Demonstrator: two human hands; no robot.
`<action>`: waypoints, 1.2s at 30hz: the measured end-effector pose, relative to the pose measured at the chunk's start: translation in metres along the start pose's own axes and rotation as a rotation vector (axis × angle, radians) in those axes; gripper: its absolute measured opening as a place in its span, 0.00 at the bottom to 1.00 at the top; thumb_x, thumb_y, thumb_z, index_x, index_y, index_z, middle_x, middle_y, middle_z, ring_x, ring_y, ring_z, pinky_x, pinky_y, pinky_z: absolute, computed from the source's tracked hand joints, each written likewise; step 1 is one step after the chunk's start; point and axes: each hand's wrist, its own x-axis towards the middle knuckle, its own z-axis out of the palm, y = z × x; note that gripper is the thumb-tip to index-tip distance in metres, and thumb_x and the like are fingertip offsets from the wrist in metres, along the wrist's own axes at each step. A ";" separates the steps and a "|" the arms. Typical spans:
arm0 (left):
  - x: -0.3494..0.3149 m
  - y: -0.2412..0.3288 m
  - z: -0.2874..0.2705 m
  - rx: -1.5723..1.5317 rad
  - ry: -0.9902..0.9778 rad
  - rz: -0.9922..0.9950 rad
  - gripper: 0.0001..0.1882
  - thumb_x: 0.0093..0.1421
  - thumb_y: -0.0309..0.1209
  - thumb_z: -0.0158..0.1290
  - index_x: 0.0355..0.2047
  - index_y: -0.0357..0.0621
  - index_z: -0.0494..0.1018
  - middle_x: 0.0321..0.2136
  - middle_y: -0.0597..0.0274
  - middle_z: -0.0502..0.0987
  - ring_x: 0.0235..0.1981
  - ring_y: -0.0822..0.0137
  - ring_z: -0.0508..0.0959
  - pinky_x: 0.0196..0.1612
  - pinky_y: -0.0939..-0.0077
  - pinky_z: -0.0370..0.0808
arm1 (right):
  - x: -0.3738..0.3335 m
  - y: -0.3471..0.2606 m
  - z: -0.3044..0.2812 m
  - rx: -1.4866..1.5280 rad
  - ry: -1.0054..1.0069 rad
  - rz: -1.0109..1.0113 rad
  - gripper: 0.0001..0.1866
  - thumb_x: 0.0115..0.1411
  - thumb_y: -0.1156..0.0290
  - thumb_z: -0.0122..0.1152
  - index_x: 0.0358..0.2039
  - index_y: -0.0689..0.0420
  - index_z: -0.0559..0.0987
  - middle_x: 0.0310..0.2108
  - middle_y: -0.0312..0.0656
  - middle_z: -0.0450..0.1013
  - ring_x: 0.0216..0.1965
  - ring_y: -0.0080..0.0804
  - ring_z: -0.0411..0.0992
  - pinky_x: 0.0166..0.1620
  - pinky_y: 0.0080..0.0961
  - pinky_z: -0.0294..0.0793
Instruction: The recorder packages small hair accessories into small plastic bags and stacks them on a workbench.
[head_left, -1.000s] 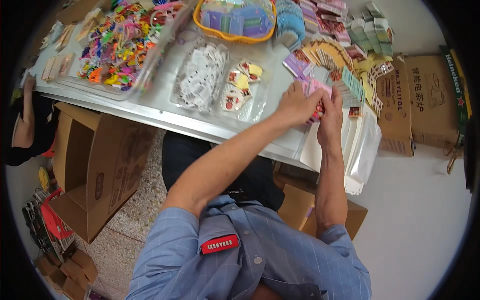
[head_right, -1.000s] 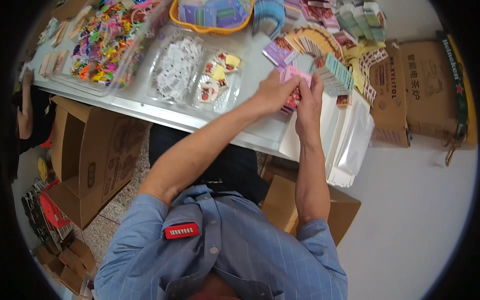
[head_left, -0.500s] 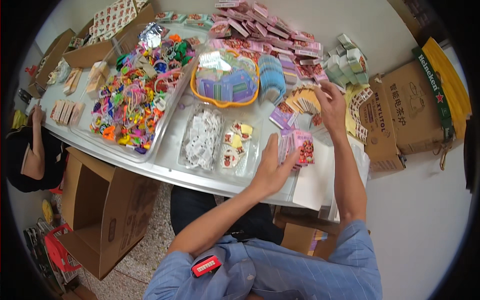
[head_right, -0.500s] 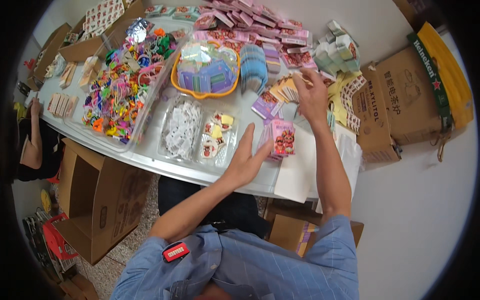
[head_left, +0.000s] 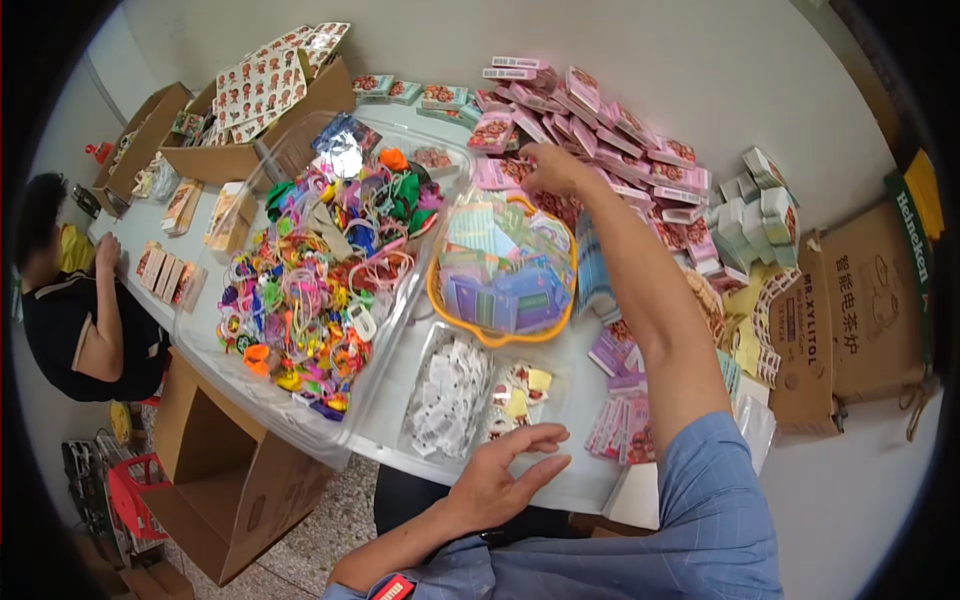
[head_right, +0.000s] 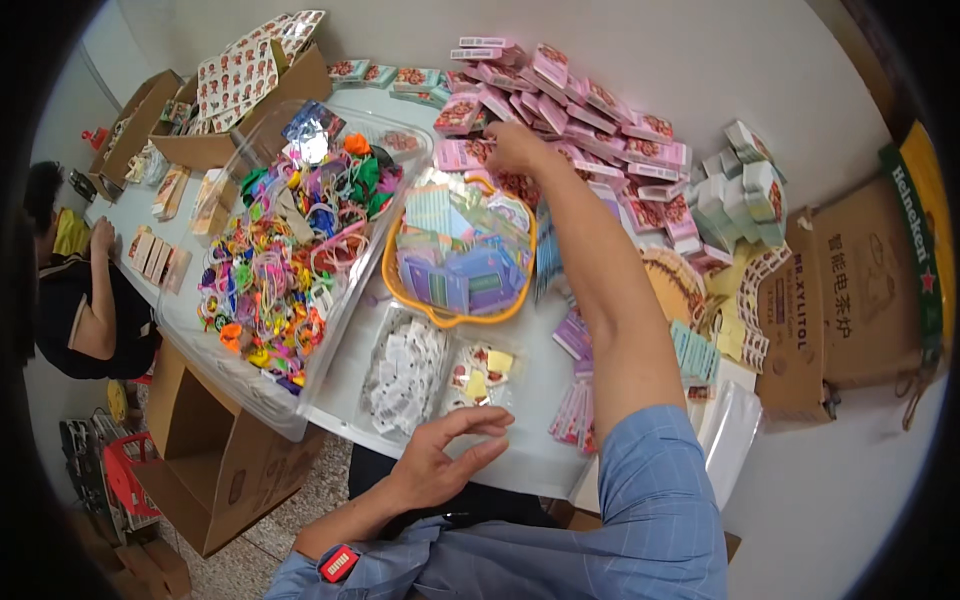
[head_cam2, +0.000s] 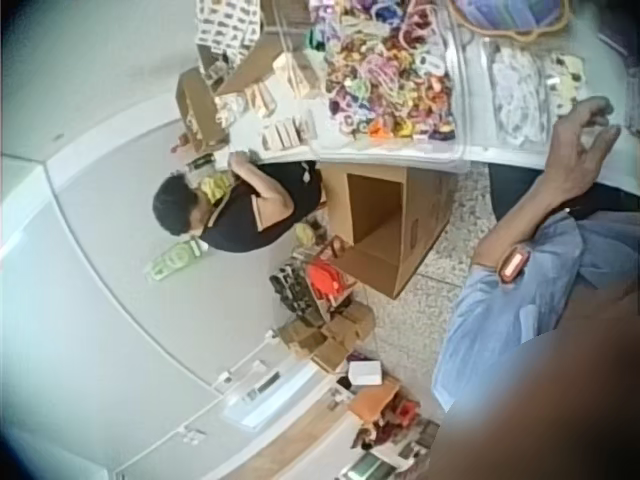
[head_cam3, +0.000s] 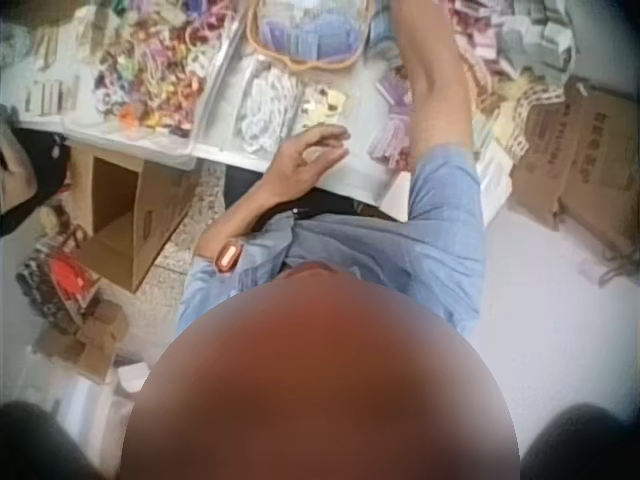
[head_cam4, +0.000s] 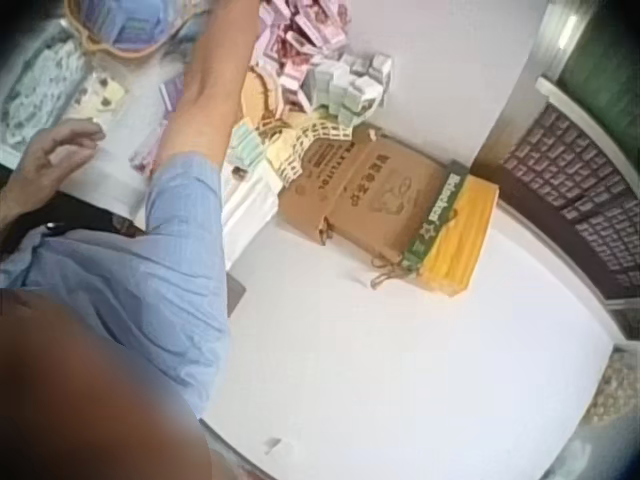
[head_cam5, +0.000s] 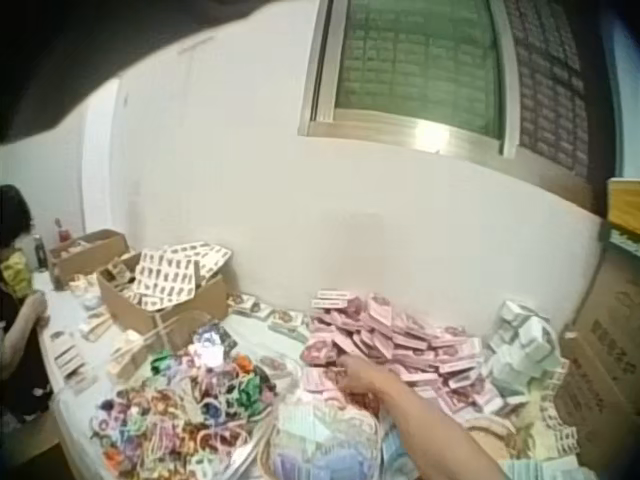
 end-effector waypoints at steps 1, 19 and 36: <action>0.003 0.000 -0.004 -0.021 -0.001 -0.011 0.19 0.65 0.27 0.59 0.56 0.36 0.72 0.49 0.55 0.80 0.49 0.68 0.80 0.55 0.71 0.74 | 0.012 0.001 0.003 0.049 -0.144 0.051 0.38 0.46 0.66 0.72 0.59 0.63 0.74 0.52 0.56 0.75 0.52 0.49 0.74 0.56 0.36 0.73; 0.018 0.020 -0.031 -0.501 0.437 0.135 0.34 0.61 0.29 0.64 0.64 0.35 0.61 0.57 0.51 0.70 0.48 0.68 0.77 0.48 0.75 0.76 | -0.150 -0.146 -0.057 0.008 0.560 -0.147 0.18 0.56 0.69 0.69 0.47 0.59 0.80 0.33 0.45 0.79 0.27 0.34 0.76 0.37 0.32 0.77; -0.085 -0.027 -0.042 -0.498 0.510 0.009 0.18 0.69 0.27 0.53 0.55 0.32 0.65 0.46 0.54 0.78 0.43 0.71 0.80 0.49 0.73 0.79 | -0.232 -0.190 -0.001 -0.033 0.262 0.023 0.19 0.56 0.64 0.70 0.43 0.61 0.79 0.42 0.48 0.78 0.40 0.46 0.78 0.44 0.38 0.77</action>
